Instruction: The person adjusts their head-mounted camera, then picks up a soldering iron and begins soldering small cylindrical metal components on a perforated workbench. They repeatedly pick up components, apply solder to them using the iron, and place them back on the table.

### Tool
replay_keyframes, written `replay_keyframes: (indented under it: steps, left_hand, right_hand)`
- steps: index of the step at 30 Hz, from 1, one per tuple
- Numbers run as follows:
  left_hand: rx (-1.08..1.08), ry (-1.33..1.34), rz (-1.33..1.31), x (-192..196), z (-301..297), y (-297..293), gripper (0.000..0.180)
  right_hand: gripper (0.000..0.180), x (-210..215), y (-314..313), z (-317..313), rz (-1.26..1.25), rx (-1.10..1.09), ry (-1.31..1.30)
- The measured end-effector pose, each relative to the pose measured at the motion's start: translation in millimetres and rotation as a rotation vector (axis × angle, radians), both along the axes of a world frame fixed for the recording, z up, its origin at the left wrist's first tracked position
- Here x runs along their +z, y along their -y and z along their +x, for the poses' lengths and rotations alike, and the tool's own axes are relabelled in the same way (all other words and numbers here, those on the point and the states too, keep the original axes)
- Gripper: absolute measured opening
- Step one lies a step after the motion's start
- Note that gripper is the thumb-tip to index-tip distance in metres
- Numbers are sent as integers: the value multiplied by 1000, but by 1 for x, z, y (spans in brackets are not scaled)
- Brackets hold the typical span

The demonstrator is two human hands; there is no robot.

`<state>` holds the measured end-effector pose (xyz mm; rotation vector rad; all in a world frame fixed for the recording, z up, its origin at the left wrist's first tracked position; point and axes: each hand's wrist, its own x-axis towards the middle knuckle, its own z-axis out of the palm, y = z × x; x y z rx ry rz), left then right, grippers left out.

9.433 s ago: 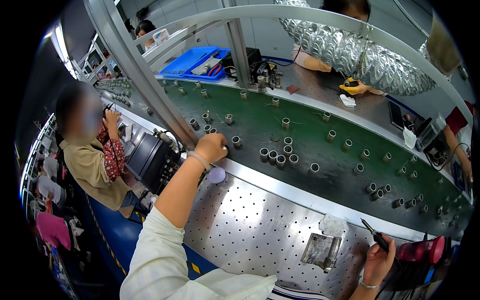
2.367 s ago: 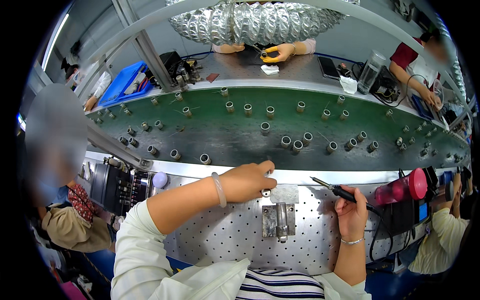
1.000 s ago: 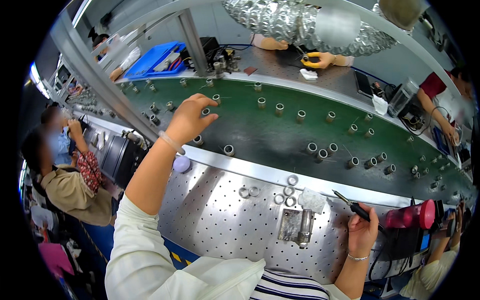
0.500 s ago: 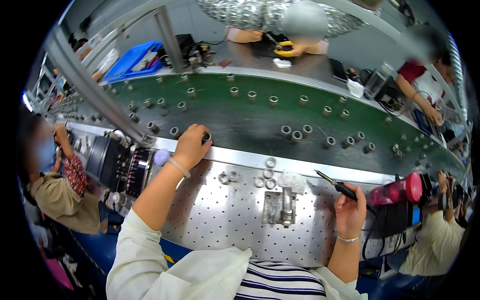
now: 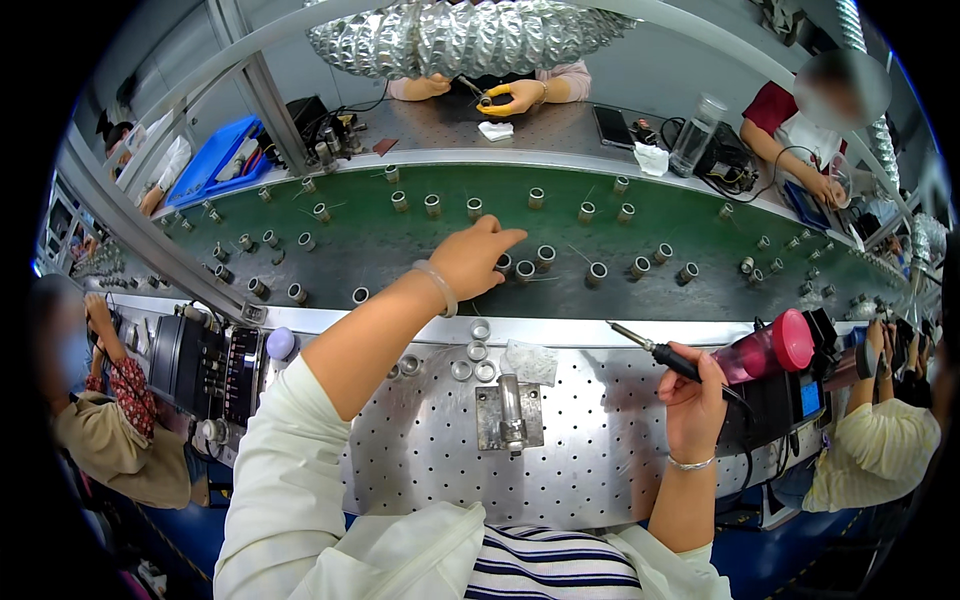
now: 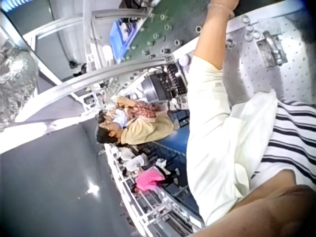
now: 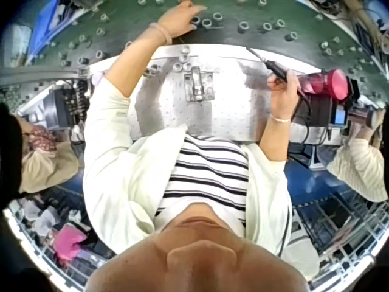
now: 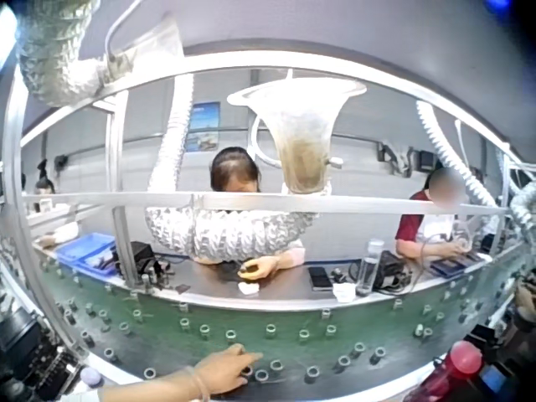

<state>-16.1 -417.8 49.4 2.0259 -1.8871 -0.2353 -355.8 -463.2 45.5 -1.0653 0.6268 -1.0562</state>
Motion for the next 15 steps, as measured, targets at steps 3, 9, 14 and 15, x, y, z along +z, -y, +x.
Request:
replay_keyframes:
  steps: [3,9,14,15]
  left_hand:
    - [-41,98,170,-11,2,16,45]
    - [-175,37,367,2,12,-8,45]
    - [-38,92,76,9,-5,10,33]
    - [0,99,29,2,-9,20,31]
  right_hand:
    - [41,-1,-1,-3,-4,-9,-34]
    - [41,-9,3,-8,34,0,-37]
    - [40,-5,2,-6,50,27,-5]
    - [40,-6,3,-6,51,25,-6]
